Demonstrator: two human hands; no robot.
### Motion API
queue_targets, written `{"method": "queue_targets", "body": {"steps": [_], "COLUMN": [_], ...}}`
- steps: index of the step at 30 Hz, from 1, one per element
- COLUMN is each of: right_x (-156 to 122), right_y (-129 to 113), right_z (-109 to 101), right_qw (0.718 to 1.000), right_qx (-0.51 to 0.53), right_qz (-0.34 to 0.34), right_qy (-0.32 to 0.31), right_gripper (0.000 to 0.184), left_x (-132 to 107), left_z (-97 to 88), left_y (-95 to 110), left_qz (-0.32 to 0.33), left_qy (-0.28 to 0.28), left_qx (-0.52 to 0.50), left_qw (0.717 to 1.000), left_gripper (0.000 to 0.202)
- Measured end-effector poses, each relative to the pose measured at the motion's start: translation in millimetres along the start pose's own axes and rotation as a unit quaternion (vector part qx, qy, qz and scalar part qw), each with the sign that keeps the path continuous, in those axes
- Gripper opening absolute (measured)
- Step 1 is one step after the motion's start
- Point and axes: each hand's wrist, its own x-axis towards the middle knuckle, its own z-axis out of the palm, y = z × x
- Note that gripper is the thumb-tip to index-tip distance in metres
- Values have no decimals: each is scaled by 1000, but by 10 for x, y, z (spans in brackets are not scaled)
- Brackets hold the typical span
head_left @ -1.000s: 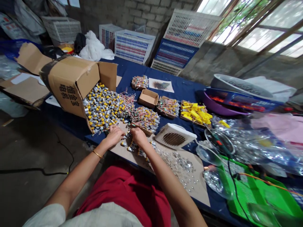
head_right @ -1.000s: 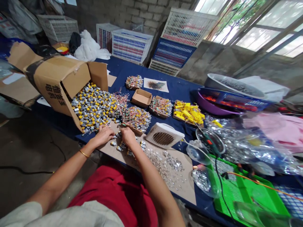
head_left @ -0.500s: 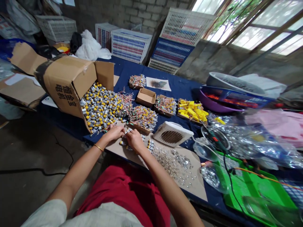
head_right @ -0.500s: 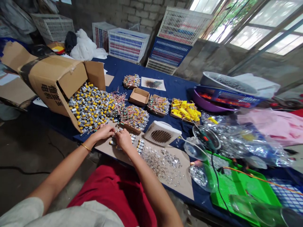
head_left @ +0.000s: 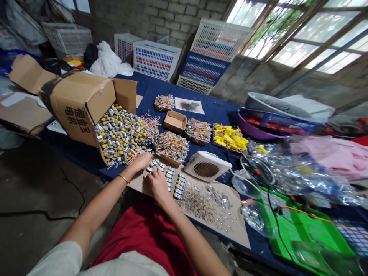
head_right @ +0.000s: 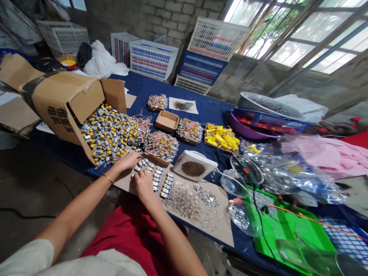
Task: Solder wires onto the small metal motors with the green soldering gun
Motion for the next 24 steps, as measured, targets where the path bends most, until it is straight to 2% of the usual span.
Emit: {"method": "queue_targets", "body": {"steps": [5,11,17,20,24], "right_x": [-14,-13,245,433,566], "right_y": [-41,-78,259,430,497], "right_z": [93,72,-157,-208,-203], "right_qw": [999,999,996,995,994], "right_qx": [-13,-11,-6,-3,9], "right_qz": [30,48,78,75,41], "right_qy": [10,-3,-38,-65,-99], "right_gripper": [17,18,23,21,22], "left_x": [143,210,77,16,58], "left_z": [51,69,27,-15,-86], "left_y": [8,-6,-20,-56,-98], "left_qz": [34,56,46,29,-51], "left_qy": [-20,-41,-29,19,109], "left_qx": [15,-45,-89,-61,54], "left_qw": [999,997,995,998,991], "left_gripper": [38,37,35,33,30]}}
